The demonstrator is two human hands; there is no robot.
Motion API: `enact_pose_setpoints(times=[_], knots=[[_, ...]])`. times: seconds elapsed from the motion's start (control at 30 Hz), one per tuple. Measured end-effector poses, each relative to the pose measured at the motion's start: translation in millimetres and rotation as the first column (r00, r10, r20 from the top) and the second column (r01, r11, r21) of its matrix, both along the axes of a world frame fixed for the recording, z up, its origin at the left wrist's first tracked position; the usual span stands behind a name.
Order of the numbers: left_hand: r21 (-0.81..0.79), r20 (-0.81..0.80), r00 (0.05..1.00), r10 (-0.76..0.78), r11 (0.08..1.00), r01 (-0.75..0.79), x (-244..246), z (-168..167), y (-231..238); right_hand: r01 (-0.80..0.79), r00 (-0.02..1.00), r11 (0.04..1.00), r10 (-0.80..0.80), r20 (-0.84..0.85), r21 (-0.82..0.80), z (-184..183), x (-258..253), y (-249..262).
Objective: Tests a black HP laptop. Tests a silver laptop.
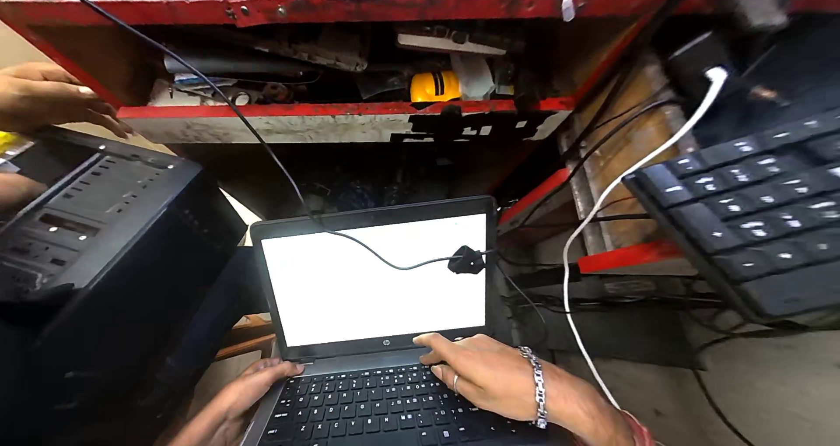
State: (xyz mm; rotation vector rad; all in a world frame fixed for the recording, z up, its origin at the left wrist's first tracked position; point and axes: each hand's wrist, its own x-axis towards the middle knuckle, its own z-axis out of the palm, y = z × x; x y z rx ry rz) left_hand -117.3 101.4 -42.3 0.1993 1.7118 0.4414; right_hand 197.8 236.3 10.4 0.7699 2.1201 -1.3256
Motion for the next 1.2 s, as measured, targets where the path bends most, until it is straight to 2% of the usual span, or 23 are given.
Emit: enact_pose_setpoints(times=[0.17, 0.23, 0.53, 0.67, 0.8, 0.9, 1.03, 1.2], knots=[[0.098, -0.075, 0.997, 0.012, 0.995, -0.005, 7.9, -5.1, -6.8, -0.018, 1.0, 1.0, 0.018, -0.002, 0.019, -0.5, -0.5, 0.7], [0.085, -0.095, 0.995, -0.012, 0.996, 0.02, 6.7, -4.3, -8.6, -0.016, 1.0, 1.0, 0.016, 0.002, 0.015, 0.0, -0.4, 0.9], [0.049, -0.083, 0.995, 0.061, 0.997, -0.057, 5.8, -7.5, -10.0, -0.007, 1.0, 1.0, 0.007, -0.013, 0.01, 1.5, -0.8, 1.4], [0.106, -0.083, 0.993, 0.08, 0.992, -0.071, 7.9, -7.4, -10.4, 0.005, 0.999, 0.999, -0.003, -0.05, 0.033, -3.0, 2.7, -0.3], [0.183, -0.274, 0.961, -0.037, 0.979, 0.09, 7.2, -7.9, -12.8, -0.002, 0.999, 1.0, 0.004, -0.05, 0.031, -2.9, 2.2, 0.4], [0.324, -0.379, 0.922, -0.082, 0.921, 0.215, 3.6, -8.4, -13.7, -0.008, 0.998, 1.0, 0.01, -0.061, 0.027, -2.6, 2.5, 0.7], [0.487, -0.239, 0.964, -0.117, 0.844, 0.224, 1.2, -8.5, -11.5, 0.02, 0.995, 1.0, -0.019, -0.102, 0.012, -6.0, 4.4, 0.9], [0.491, -0.21, 0.959, -0.19, 0.828, 0.272, -4.4, -12.8, -12.8, 0.168, 0.942, 0.985, -0.152, -0.299, 0.029, -4.7, 16.5, 5.6]])
